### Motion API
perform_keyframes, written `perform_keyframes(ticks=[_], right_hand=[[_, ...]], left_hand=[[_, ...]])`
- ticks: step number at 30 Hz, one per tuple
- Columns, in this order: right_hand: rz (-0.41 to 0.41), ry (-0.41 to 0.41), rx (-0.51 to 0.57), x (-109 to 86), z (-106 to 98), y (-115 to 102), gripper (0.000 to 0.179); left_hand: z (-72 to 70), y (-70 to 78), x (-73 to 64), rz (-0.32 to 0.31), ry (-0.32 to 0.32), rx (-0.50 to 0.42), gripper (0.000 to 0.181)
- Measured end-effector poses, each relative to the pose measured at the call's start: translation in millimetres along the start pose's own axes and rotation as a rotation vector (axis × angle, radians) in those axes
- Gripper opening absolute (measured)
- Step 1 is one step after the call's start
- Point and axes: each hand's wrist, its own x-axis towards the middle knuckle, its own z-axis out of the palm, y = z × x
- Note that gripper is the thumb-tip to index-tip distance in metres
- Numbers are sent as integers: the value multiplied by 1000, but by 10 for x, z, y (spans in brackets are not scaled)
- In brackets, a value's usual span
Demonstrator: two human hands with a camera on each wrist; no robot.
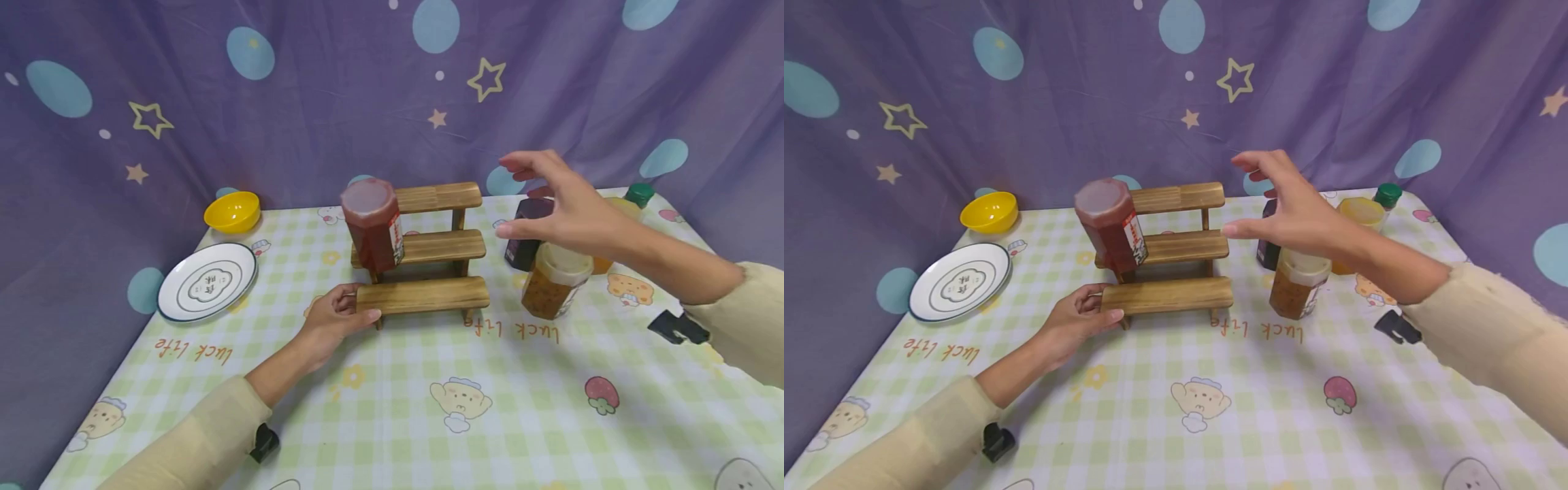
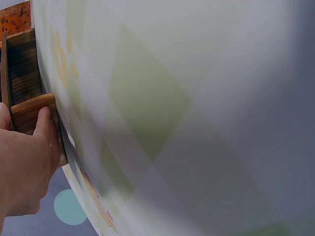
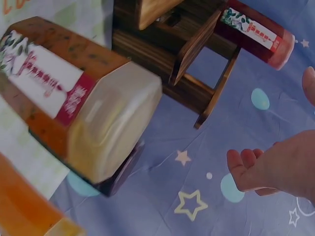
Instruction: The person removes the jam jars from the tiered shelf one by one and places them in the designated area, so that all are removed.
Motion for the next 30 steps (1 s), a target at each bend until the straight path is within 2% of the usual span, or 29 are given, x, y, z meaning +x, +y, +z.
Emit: perform_keyframes(ticks=[5,13,19,30], right_hand=[[-11,-27,63,97,94,-35,78],[-15,-113,114,309,264,-121,82],[-14,-163,176,476,393,-200,84],[-43,-222,265,712,725,-397,90]], left_hand=[[-5,-8,1,-2,-5,-4,72],[-10,-22,8,-7,-7,-10,73],[-4,-19,13,-13,-18,-46,73],[-5,-11,10,-9,-25,-70,73]])
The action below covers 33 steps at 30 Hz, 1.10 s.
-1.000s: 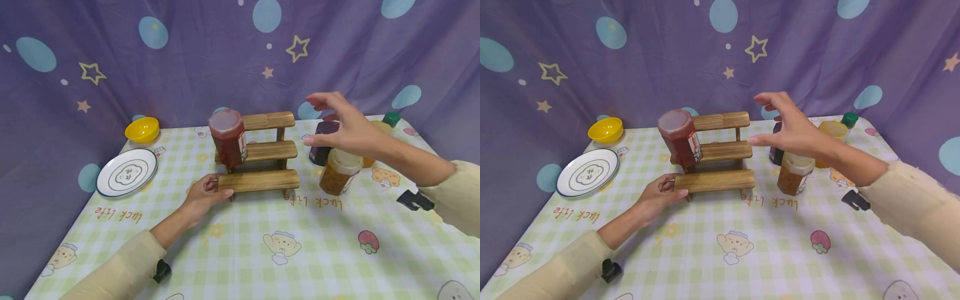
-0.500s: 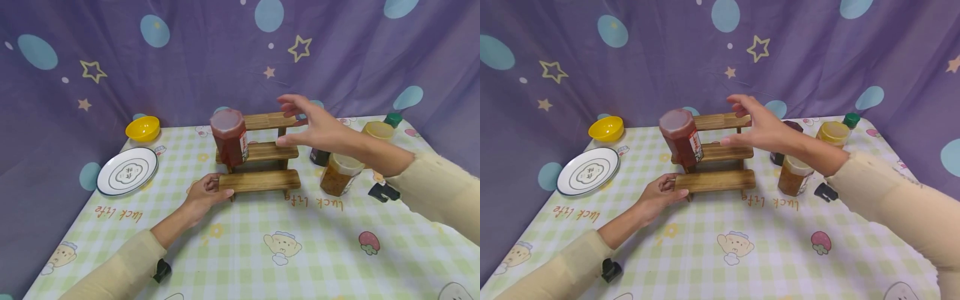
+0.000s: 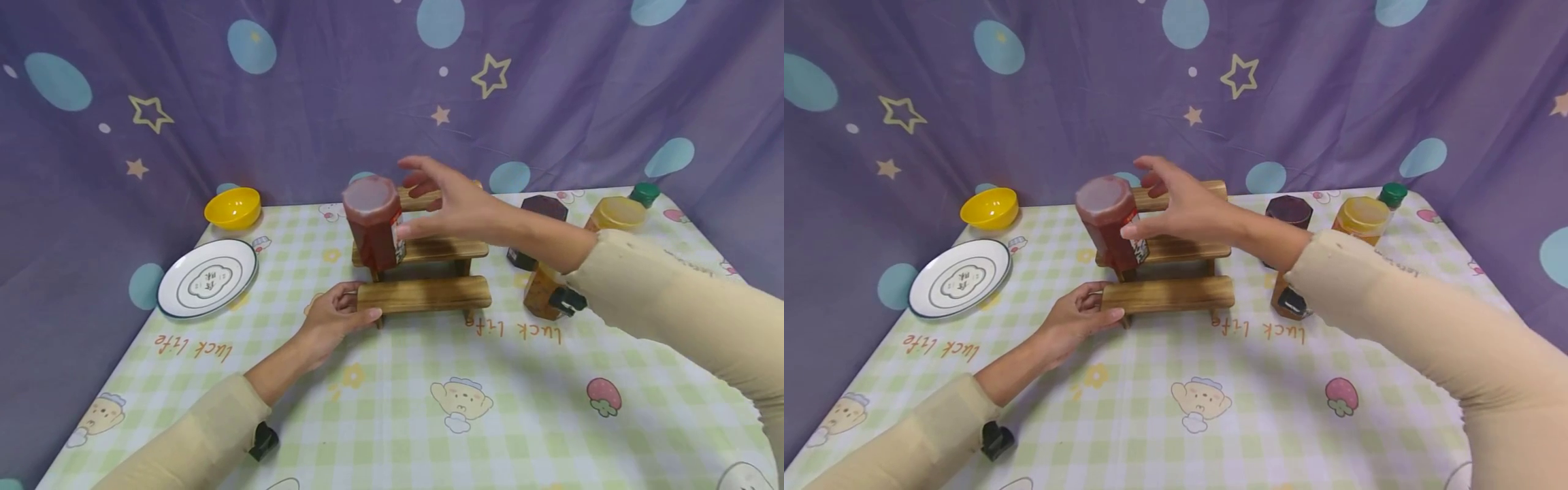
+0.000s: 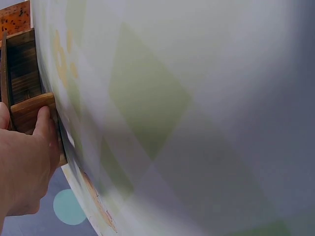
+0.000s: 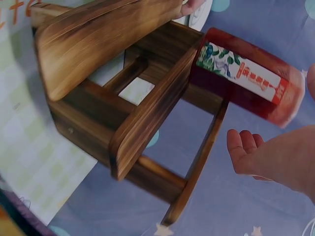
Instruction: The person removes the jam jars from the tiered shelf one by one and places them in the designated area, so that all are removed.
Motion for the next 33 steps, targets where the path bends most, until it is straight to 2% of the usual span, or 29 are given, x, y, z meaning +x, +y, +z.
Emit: perform_keyframes(ticks=[10,18,33], right_hand=[[-82,-96,109,218,233,9,87],[-106,-82,80,278,253,27,72],[-122,-53,64,321,226,49,74]], left_hand=[[-8,-7,2,2,14,49,74],[-7,-1,11,-12,39,70,74],[-2,0,8,5,14,44,74]])
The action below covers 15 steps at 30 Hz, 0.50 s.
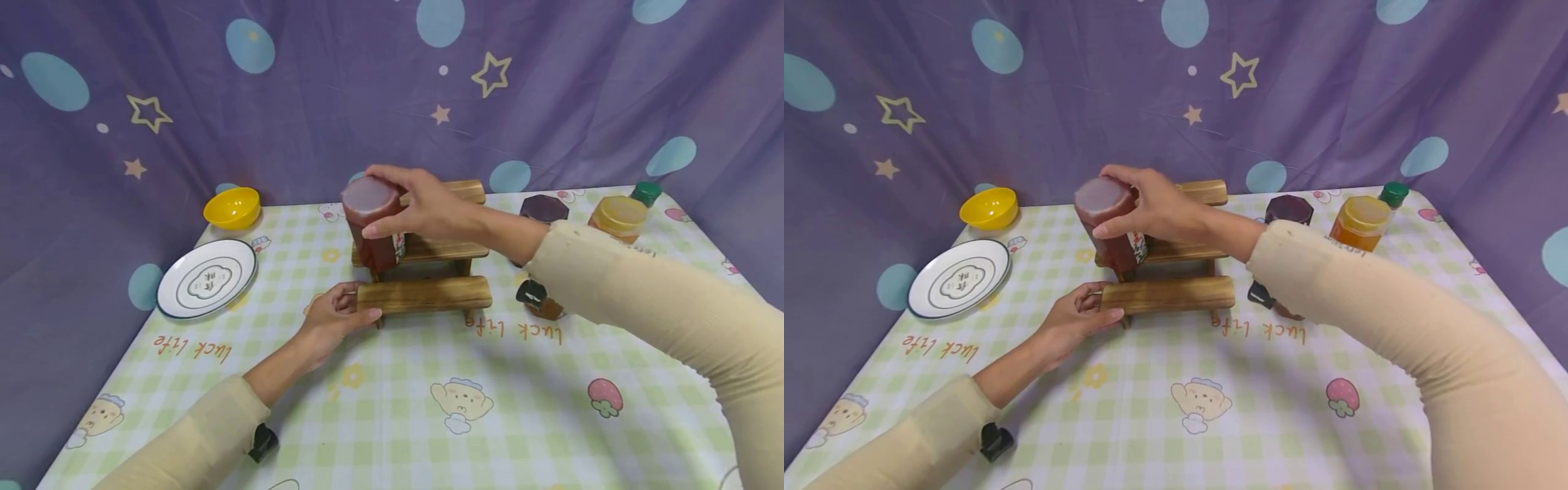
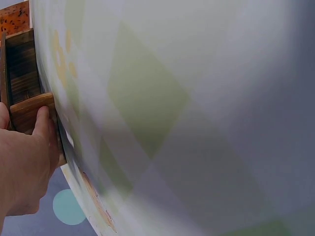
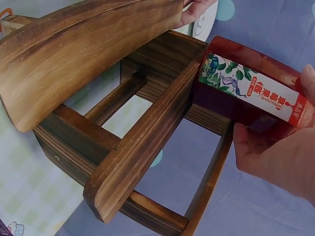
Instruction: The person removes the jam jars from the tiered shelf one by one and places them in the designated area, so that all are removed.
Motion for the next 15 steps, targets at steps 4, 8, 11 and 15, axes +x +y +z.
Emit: perform_keyframes(ticks=[4,8,11,15], right_hand=[[17,35,-18,-12,2,-10,76],[13,76,-38,-84,1,-86,75],[-11,105,-61,-186,-32,-181,66],[-26,135,-57,-327,-102,-313,58]], left_hand=[[7,-7,0,1,0,-18,73],[10,-3,6,3,8,-32,71],[4,0,12,0,8,-18,70],[-11,0,17,-8,10,20,70]])
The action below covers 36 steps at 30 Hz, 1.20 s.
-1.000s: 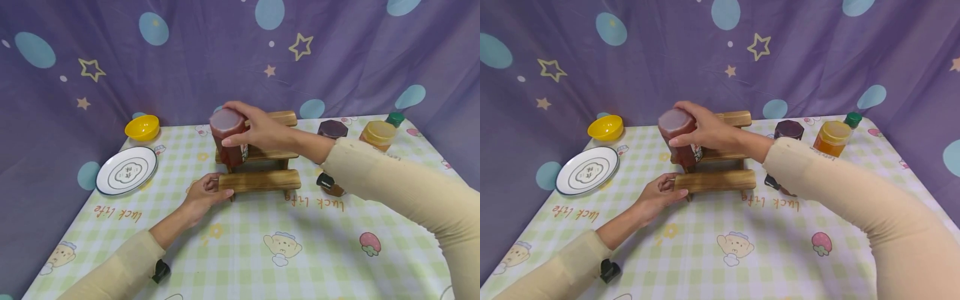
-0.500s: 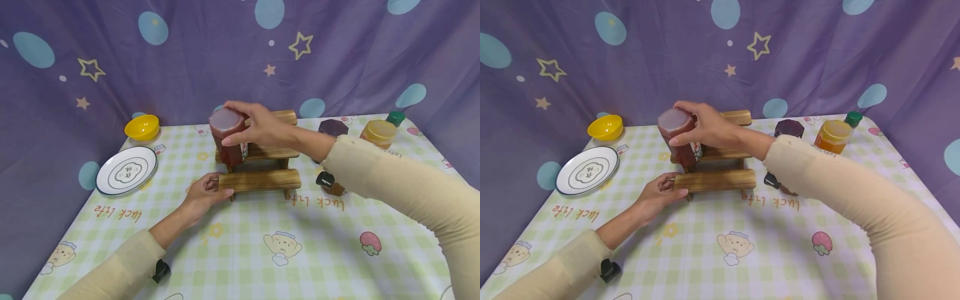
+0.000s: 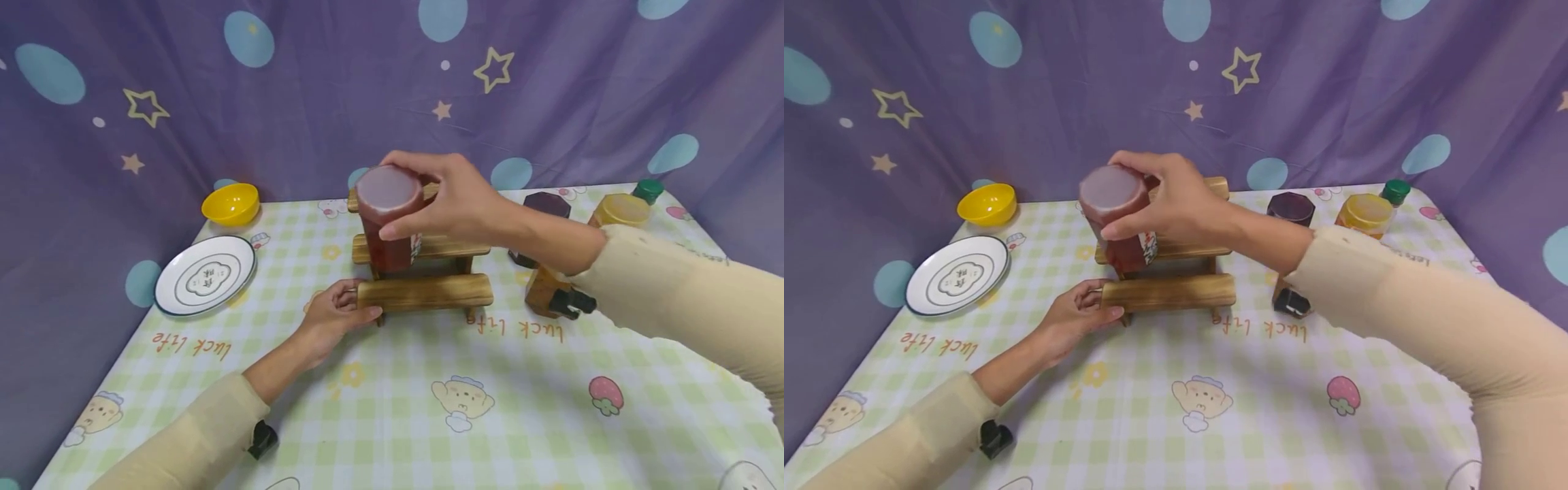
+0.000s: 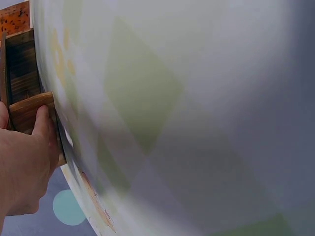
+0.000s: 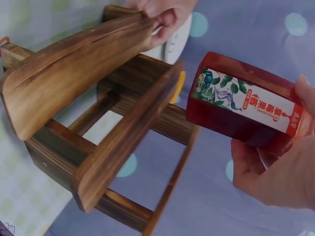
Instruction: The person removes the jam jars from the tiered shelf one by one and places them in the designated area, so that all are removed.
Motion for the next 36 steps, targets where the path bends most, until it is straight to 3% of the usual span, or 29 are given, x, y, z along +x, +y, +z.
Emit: perform_keyframes(ticks=[6,18,36], right_hand=[[35,62,32,-157,-133,-140,60],[143,170,-36,-388,-428,-275,61],[192,289,-9,-596,-742,-219,62]], left_hand=[[-10,-3,5,13,-11,24,67],[-18,-14,-9,16,-22,24,69],[-13,-7,-22,19,-26,15,70]])
